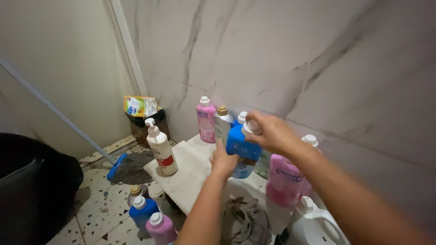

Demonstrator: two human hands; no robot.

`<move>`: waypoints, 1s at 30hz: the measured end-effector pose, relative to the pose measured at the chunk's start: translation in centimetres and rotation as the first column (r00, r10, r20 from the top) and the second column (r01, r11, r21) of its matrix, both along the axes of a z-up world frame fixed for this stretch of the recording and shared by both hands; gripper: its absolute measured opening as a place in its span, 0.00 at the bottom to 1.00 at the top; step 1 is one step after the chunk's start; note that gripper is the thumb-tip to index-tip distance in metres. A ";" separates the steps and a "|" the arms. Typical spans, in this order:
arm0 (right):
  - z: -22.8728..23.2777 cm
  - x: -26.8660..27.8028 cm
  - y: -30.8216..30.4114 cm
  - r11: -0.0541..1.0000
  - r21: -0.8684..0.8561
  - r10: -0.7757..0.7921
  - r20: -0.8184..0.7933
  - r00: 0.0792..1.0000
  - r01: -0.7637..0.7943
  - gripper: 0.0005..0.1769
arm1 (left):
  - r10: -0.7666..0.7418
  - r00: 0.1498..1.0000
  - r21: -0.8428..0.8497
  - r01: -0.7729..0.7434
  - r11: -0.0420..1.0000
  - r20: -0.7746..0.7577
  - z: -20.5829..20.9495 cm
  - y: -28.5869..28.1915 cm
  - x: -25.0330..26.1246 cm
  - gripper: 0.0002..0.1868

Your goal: The person organizes a bathroom counter by wiping several bottles of cleaning products and toiletries with a cloth, then rearranging them on a small shelf. They also handle a plastic scoop and a mop handle, and place a small item into a wall-mounted organizer.

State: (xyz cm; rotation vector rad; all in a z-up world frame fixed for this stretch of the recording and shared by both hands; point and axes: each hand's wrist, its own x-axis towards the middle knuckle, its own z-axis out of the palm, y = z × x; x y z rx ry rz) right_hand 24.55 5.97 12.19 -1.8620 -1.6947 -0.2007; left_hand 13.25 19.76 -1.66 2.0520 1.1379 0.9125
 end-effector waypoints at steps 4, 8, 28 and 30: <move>-4.2 0.8 1.4 0.990 -0.025 -0.138 0.133 0.982 0.142 0.30 | -0.256 0.920 -0.333 0.350 0.876 0.296 -3.1 -1.7 1.3 0.29; -6.7 1.5 2.0 0.932 -0.214 -0.267 0.142 0.953 0.293 0.29 | -0.281 0.834 -0.447 0.504 0.739 0.476 -5.5 -2.8 2.3 0.32; -7.4 -0.5 3.1 0.904 -0.029 -0.379 0.408 0.831 0.426 0.39 | -0.315 0.838 -0.471 0.519 0.714 0.446 -3.6 -3.9 -1.6 0.43; -7.0 -1.7 3.3 0.880 0.052 -0.430 0.511 0.744 0.472 0.42 | -0.317 0.849 -0.441 0.499 0.746 0.424 -3.2 -3.1 -3.1 0.45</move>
